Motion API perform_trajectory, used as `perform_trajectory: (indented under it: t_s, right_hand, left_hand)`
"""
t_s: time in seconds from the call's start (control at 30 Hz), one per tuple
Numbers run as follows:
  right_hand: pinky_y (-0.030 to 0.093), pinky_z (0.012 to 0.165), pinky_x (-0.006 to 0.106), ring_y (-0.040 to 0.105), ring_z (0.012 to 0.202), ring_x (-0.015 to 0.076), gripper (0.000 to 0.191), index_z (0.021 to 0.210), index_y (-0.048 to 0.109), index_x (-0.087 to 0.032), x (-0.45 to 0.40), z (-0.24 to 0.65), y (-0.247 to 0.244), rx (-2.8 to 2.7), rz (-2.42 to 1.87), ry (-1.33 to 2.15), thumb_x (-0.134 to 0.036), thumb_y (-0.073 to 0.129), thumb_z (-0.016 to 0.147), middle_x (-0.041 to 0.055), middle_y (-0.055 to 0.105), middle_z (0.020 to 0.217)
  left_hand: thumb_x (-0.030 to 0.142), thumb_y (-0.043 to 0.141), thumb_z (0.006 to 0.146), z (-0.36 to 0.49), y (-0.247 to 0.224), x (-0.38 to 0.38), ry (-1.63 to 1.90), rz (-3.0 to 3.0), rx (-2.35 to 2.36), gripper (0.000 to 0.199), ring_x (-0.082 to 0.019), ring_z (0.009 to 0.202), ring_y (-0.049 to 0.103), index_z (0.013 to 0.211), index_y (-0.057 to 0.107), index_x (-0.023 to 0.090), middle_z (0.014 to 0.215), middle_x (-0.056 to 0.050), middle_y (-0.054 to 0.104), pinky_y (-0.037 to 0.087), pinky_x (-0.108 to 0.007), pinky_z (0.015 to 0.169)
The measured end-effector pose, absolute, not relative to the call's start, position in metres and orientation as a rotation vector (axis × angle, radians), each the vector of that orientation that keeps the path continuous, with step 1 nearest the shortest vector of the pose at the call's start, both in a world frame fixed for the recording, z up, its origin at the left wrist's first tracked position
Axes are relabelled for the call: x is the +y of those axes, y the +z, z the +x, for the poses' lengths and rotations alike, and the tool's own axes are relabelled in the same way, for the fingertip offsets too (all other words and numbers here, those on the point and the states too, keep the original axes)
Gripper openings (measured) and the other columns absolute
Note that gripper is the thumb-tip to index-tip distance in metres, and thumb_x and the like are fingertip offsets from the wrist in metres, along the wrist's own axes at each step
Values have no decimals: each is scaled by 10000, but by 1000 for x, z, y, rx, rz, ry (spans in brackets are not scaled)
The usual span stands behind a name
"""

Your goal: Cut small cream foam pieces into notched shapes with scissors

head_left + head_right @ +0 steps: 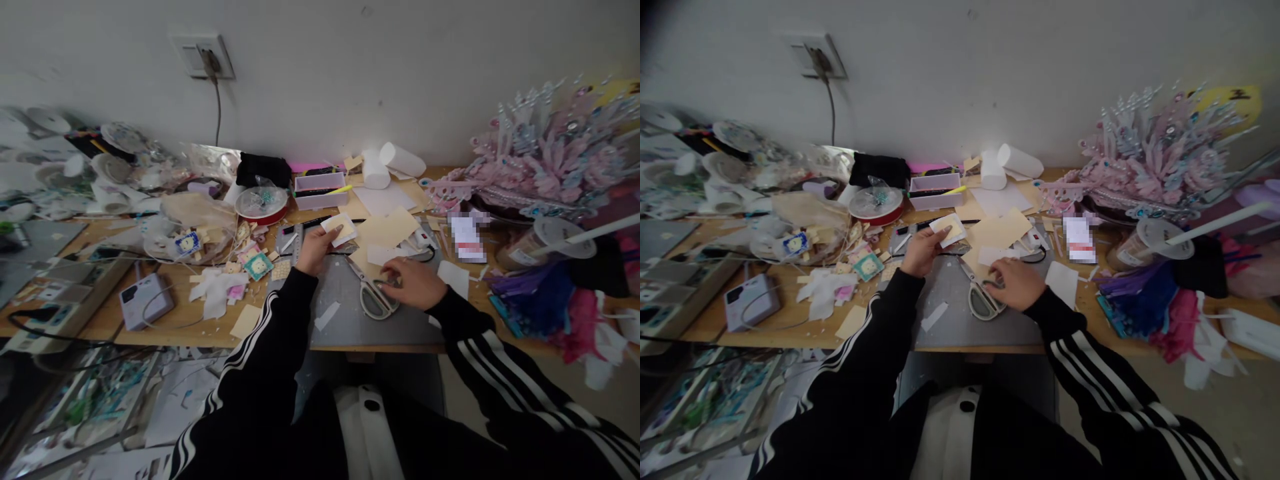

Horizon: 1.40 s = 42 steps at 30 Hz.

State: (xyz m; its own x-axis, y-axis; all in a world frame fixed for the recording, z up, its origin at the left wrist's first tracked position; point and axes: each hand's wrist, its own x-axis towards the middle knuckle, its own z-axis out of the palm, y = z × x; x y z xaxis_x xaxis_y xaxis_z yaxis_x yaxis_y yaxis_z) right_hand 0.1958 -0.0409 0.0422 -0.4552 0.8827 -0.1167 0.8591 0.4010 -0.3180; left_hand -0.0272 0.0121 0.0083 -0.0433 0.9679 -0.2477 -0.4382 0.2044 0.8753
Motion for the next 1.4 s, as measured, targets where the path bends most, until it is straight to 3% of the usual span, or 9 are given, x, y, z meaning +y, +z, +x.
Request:
perform_trajectory:
  t_s: [0.27, 0.4, 0.53, 0.67, 0.77, 0.87, 0.97, 1.27, 1.4]
  right_hand:
    - [410, 731, 276, 665, 881, 214, 262, 1019, 598, -188, -35, 172, 40, -2804, -1653, 660, -299, 698, 803, 47, 716, 920]
    - [442, 757, 305, 675, 954, 273, 404, 1118, 562, -137, -52, 168, 38, -2799, -1746, 474, -275, 699, 764, 131, 707, 1027]
    - [474, 770, 335, 684, 972, 309, 380, 1140, 554, -100, -70, 158, 38, -2808, -1761, 393, -222, 636, 789, 188, 702, 1047]
    - [499, 732, 314, 700, 873, 248, 359, 1152, 559, -173, -67, 181, 34, -2492, -1778, 544, -239, 613, 804, 82, 731, 956]
    - [515, 671, 309, 676, 714, 202, 274, 1090, 563, -203, -51, 230, 27, -1951, -1866, 368, -247, 524, 823, 65, 725, 924]
    - [505, 875, 429, 652, 985, 290, 338, 1098, 543, -179, -33, 289, 14, -1582, -1960, -17, -224, 478, 768, 136, 685, 1098]
    - [397, 1031, 493, 510, 1220, 356, 395, 1132, 519, -132, -21, 334, -4, -1573, -2074, -34, -202, 448, 750, 205, 609, 1200]
    - [241, 1144, 417, 324, 1326, 355, 464, 1241, 440, -61, -15, 348, -24, -1613, -2223, 171, -210, 410, 803, 264, 449, 1328]
    - [264, 1121, 436, 331, 1298, 359, 470, 1233, 444, -51, -14, 349, -23, -1633, -2217, 151, -185, 447, 783, 275, 457, 1288]
  left_hand:
    - [368, 910, 510, -27, 8, 13, 1284, 663, 1048, 431, -188, 727, 709, 811, 733, 116, 834, -72, 767, 603, -313, 699]
    - [370, 904, 510, -28, 7, 14, 1297, 659, 1044, 440, -183, 723, 708, 831, 737, 119, 846, -67, 769, 600, -305, 685]
    - [355, 896, 531, -28, 7, 14, 1306, 653, 1051, 414, -187, 748, 713, 833, 737, 121, 859, -68, 768, 599, -298, 686]
    - [330, 887, 556, -29, 8, 14, 1304, 637, 1068, 383, -209, 813, 722, 834, 731, 118, 820, -68, 761, 604, -307, 718]
    - [318, 883, 565, -28, 9, 14, 1312, 625, 1060, 366, -218, 850, 724, 826, 722, 118, 816, -66, 759, 607, -321, 749]
    - [321, 886, 561, -28, 9, 14, 1312, 633, 1051, 370, -217, 844, 727, 825, 720, 122, 829, -63, 761, 610, -324, 751]
    - [325, 879, 577, -27, 9, 13, 1309, 634, 1054, 375, -215, 840, 730, 852, 724, 125, 849, -65, 765, 613, -326, 751]
    - [317, 864, 608, -29, 7, 14, 1301, 634, 1064, 357, -206, 832, 731, 871, 717, 127, 860, -64, 765, 617, -320, 753]
    - [319, 857, 620, -29, 7, 14, 1305, 647, 1053, 349, -189, 811, 727, 883, 719, 136, 879, -59, 770, 617, -310, 751]
